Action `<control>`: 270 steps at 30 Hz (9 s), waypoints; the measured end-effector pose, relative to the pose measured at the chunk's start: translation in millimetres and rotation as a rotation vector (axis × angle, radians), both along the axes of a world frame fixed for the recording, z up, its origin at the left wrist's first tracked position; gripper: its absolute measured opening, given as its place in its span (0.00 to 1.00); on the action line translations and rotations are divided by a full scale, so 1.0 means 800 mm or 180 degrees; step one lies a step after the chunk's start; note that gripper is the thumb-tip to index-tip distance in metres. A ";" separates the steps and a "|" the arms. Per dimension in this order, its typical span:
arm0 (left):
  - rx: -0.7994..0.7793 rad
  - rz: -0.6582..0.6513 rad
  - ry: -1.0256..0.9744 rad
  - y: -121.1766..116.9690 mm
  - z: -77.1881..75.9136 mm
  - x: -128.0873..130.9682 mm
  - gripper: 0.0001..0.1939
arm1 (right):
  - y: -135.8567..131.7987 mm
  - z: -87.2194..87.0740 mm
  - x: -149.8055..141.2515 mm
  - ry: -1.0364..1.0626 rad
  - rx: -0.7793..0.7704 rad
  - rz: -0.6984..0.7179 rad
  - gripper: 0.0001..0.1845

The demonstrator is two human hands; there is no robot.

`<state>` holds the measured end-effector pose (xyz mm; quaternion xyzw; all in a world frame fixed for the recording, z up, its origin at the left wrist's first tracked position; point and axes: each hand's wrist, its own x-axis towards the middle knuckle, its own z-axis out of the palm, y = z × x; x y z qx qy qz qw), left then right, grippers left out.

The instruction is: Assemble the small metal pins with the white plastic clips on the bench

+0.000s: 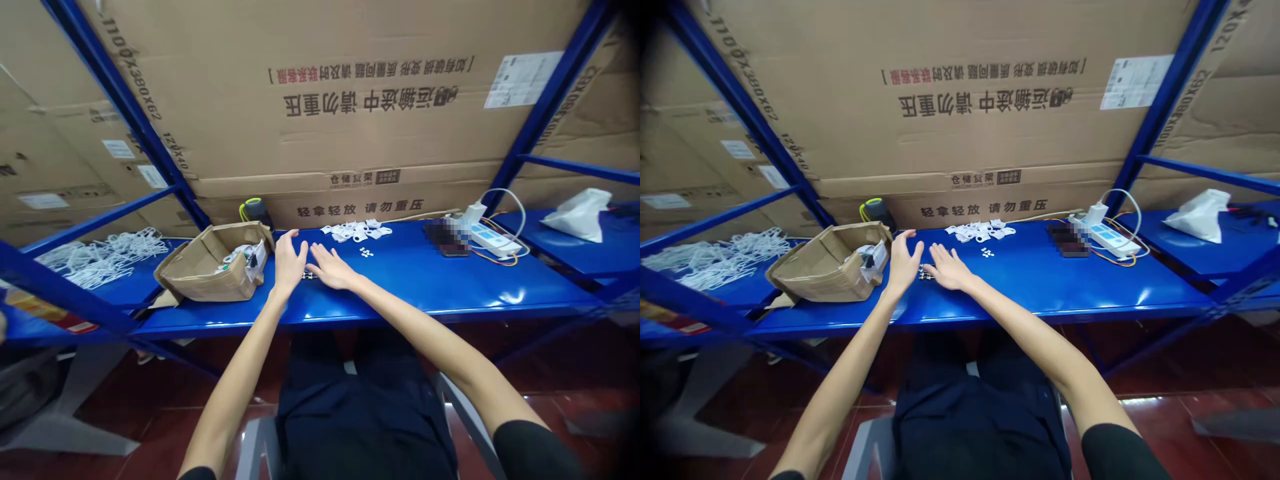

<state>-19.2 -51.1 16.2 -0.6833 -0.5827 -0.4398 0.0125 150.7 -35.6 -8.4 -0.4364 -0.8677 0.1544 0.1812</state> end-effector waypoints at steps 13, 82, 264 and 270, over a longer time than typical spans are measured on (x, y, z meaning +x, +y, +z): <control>-0.1030 0.0059 0.2067 0.054 -0.010 0.033 0.18 | 0.051 -0.018 0.189 -0.0068 0.1231 -0.1200 0.30; -0.0211 -0.0774 0.0914 0.045 -0.039 0.086 0.12 | 0.070 -0.025 0.129 0.2733 -0.0546 -0.0371 0.28; -0.0388 -0.0485 0.0988 0.055 -0.044 0.067 0.13 | 0.052 -0.025 0.162 0.0475 0.1088 -0.0937 0.10; -0.0561 -0.0140 0.1163 0.057 -0.041 0.033 0.12 | 0.050 -0.023 0.178 -0.0129 0.0957 -0.1138 0.10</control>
